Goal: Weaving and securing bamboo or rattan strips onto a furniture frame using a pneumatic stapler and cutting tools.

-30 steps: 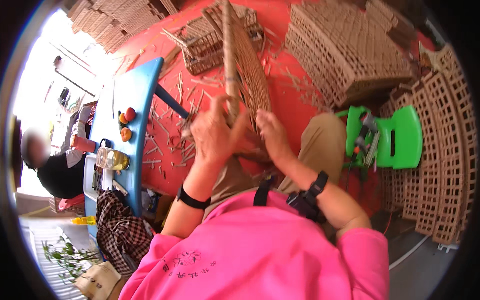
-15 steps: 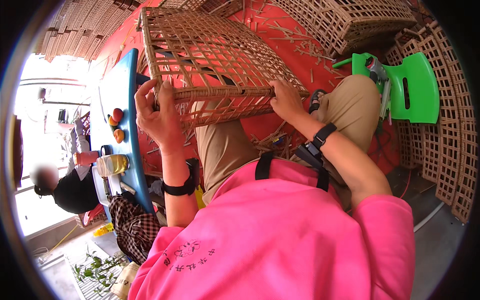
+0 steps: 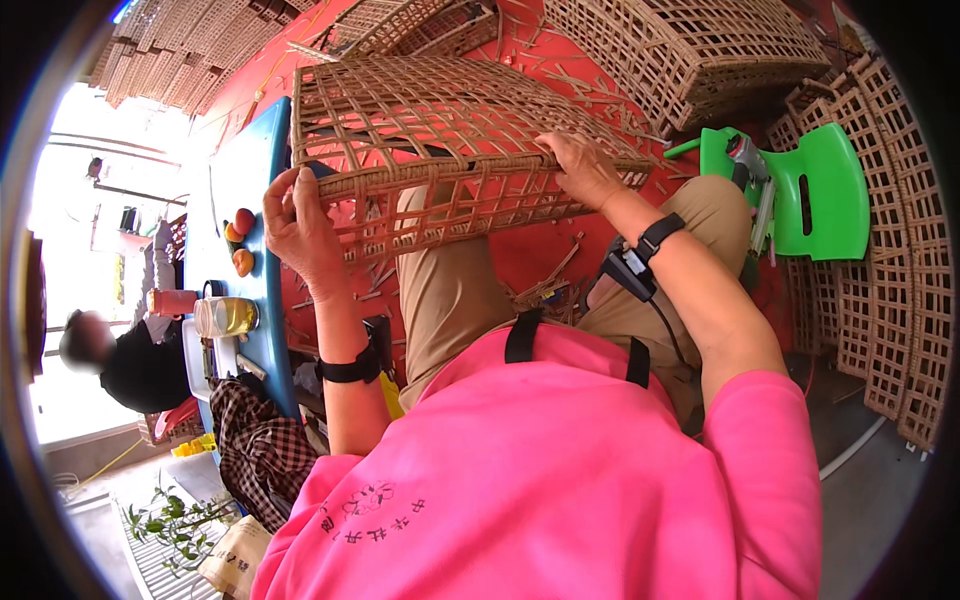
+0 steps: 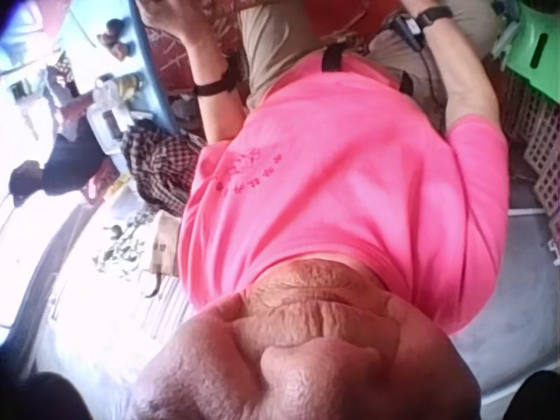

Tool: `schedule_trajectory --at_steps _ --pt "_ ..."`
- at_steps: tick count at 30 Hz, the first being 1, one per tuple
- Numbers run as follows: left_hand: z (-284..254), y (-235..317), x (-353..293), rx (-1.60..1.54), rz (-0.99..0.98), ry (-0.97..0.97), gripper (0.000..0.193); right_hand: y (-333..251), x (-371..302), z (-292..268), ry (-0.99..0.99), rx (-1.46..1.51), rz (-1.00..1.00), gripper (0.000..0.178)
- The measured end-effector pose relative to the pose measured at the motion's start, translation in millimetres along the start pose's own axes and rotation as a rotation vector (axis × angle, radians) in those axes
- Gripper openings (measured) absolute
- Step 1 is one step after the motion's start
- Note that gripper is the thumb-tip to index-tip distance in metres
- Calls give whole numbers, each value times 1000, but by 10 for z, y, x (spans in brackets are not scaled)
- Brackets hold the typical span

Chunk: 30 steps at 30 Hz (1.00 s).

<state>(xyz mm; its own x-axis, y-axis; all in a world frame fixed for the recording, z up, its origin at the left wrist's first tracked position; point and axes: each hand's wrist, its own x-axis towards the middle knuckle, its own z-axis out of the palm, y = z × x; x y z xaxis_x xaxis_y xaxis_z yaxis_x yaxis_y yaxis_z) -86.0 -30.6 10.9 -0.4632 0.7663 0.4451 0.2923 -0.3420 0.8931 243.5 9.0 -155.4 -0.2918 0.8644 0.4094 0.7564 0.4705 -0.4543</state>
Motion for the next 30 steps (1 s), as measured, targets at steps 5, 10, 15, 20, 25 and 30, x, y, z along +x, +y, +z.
schedule_trajectory --at_steps 5,10,15,20,25,30 --pt "-87 -112 19 -118 -29 14 14 -93 87 -224 0 -21 6 55" --pt "-231 -254 44 -19 -97 101 30 -214 215 -539 -52 -120 30 57" --pt "-295 -502 -37 -62 -201 132 34 -372 346 -893 -94 -181 -4 59" --pt "-312 -787 -242 -164 -262 198 27 -481 475 -1016 -188 -213 93 56" --pt "-407 -939 -273 -175 -324 220 21 -570 585 -1078 -220 -205 28 51" --pt "-709 -931 -156 -244 -568 252 19 -829 723 -1040 -235 -216 -178 42"
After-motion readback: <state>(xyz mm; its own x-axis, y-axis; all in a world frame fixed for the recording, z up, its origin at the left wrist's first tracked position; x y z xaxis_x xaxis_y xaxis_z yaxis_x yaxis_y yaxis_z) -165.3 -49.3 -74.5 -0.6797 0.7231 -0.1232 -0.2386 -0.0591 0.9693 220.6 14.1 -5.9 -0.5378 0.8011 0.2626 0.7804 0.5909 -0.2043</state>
